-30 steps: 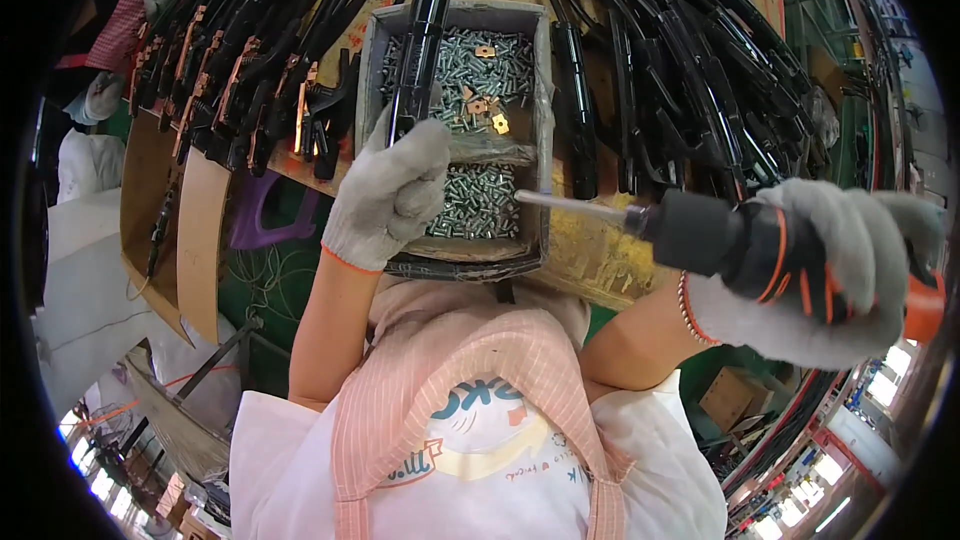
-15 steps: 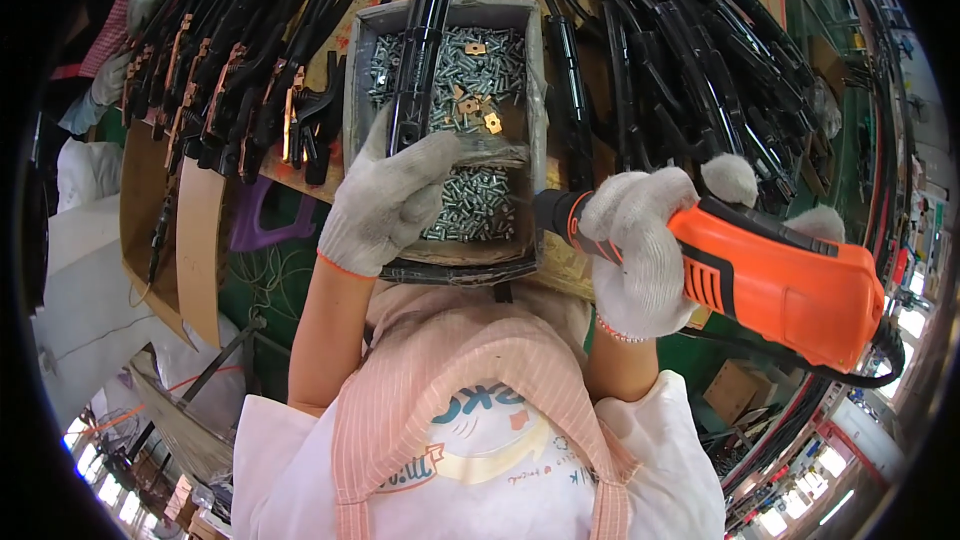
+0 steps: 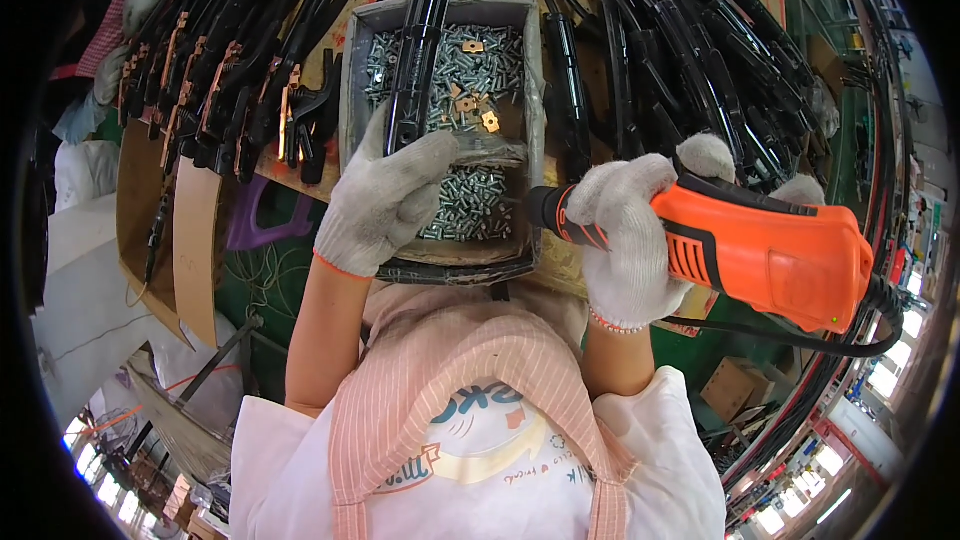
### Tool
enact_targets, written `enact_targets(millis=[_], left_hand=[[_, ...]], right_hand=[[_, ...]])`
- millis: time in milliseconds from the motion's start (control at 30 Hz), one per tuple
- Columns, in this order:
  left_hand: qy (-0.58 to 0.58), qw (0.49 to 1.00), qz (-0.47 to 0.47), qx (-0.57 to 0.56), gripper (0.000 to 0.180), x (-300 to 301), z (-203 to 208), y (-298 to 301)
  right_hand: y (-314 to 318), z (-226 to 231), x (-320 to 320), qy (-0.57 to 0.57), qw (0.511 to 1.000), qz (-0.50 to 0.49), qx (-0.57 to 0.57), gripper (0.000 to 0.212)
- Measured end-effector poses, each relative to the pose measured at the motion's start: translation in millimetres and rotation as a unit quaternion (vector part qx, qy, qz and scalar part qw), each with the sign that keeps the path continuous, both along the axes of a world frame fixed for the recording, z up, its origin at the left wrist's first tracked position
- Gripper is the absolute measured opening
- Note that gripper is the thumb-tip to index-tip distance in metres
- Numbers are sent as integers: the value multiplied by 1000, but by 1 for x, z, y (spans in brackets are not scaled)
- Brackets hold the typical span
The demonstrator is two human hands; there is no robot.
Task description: The person assembles black cylindrical parts by driving screws into them with an electric screwdriver at a factory workbench.
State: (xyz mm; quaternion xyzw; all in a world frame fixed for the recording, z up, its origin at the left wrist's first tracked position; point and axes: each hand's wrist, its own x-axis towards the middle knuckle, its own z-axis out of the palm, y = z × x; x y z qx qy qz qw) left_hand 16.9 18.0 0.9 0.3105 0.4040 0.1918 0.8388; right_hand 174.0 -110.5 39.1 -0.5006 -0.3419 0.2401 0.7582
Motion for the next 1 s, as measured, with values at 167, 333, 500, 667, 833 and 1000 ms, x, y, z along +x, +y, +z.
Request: enact_targets(millis=[167,333,500,667,833,1000], left_hand=[[4,1000,-3,-9,74,0,1,0],[41,999,26,-17,39,5,15,-1],[39,999,22,-18,77,-2,3,-3],[17,998,-3,-54,65,-8,3,-1],[7,999,-6,-31,67,-8,3,0],[-22,999,-23,-12,77,-9,2,-1]], right_hand=[[2,0,2,61,990,61,115,62],[8,22,2,33,979,-8,202,81],[3,33,10,67,967,-9,245,81],[12,45,6,64,967,-22,247,67],[30,46,0,106,941,40,318,62],[47,47,-12,80,944,60,314,64]])
